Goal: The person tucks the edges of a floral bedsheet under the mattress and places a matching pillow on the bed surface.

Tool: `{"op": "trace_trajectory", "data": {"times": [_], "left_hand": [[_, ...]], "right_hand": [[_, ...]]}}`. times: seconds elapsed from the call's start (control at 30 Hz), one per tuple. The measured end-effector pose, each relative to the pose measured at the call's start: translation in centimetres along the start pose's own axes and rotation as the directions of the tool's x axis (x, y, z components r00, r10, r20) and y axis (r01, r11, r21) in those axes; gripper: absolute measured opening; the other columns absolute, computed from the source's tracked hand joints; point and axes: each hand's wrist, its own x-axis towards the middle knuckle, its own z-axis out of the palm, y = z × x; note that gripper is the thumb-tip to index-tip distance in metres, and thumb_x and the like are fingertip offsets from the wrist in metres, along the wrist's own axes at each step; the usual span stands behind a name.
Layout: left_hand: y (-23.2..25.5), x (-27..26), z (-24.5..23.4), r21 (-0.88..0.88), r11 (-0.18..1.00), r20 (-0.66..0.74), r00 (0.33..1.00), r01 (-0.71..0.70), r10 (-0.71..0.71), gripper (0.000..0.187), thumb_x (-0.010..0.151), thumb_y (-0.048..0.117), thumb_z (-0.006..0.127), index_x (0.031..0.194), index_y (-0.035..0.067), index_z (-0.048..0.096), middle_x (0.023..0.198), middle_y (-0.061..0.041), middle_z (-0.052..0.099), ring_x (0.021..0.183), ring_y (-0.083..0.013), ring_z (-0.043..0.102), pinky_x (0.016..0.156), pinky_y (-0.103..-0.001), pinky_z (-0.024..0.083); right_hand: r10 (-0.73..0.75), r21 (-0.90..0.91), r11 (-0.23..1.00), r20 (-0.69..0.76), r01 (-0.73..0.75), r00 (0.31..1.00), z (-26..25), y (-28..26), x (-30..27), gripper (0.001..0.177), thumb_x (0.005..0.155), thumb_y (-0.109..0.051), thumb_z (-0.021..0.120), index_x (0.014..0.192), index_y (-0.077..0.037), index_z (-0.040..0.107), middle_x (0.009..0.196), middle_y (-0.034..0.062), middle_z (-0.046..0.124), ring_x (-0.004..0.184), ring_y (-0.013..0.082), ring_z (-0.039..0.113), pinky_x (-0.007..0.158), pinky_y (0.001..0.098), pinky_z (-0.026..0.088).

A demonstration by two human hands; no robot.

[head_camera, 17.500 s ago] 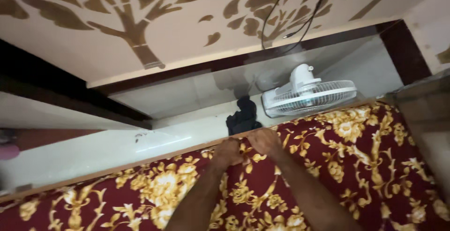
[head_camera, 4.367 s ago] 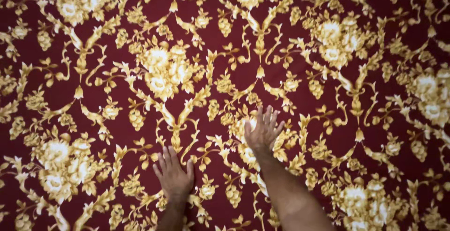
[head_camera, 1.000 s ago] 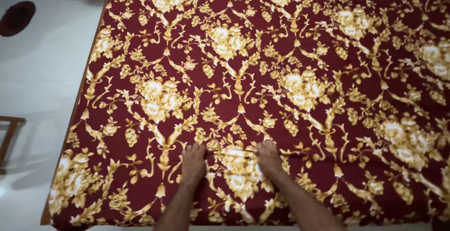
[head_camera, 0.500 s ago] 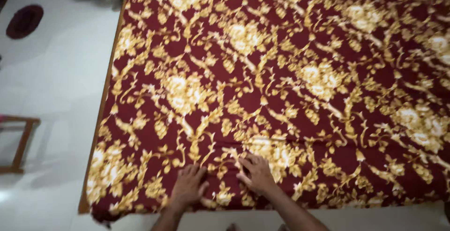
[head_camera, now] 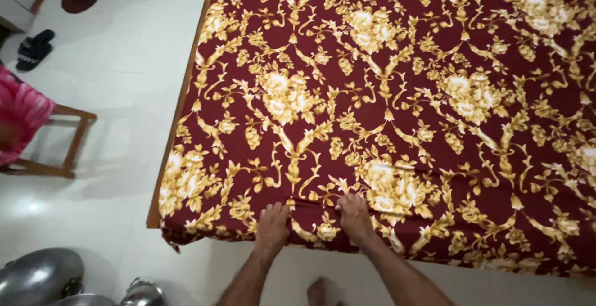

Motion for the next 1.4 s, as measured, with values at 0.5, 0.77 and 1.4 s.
{"op": "trace_trajectory", "data": {"times": [0.5,0.77,1.4], "left_hand": [[-11.6,-6.9,-8.4,0.291,0.957,0.152,0.988,-0.005,-0.042,0.034,0.080,0.003,0.061,0.114,0.006,0.059,0.113,-0.014,0.058,0.112,-0.0320,0.054,0.100,-0.043,0.045],[-16.4,-12.7,-1.4,-0.054,0.993,0.141,0.983,-0.109,0.115,0.024,0.088,0.004,0.057,0.111,0.007,0.060,0.099,-0.015,0.061,0.099,-0.0352,0.058,0.087,-0.050,0.047],[-29.8,-15.0,-10.1,-0.079,0.993,0.170,0.983,0.091,-0.076,0.071,0.078,0.010,0.059,0.146,-0.001,0.043,0.153,-0.028,0.035,0.147,-0.0430,0.027,0.119,-0.052,0.024]], "right_hand": [[-0.141,0.001,0.989,0.259,0.146,0.955,4.7,-17.5,1.6,0.046,0.089,-0.036,0.072,0.126,-0.011,0.064,0.120,0.0154,0.059,0.114,0.0328,0.051,0.094,0.0523,0.038],[-0.142,0.007,0.990,0.167,0.143,0.976,12.5,-17.3,0.4,0.007,0.087,-0.005,0.066,0.090,-0.010,0.063,0.088,0.0083,0.061,0.089,0.0266,0.057,0.081,0.0451,0.043],[-0.132,-0.033,0.991,-0.065,0.130,0.989,18.2,-29.0,-2.3,0.015,0.092,-0.017,0.067,0.106,-0.012,0.072,0.104,0.0093,0.073,0.104,0.0276,0.066,0.095,0.0419,0.049]]}}
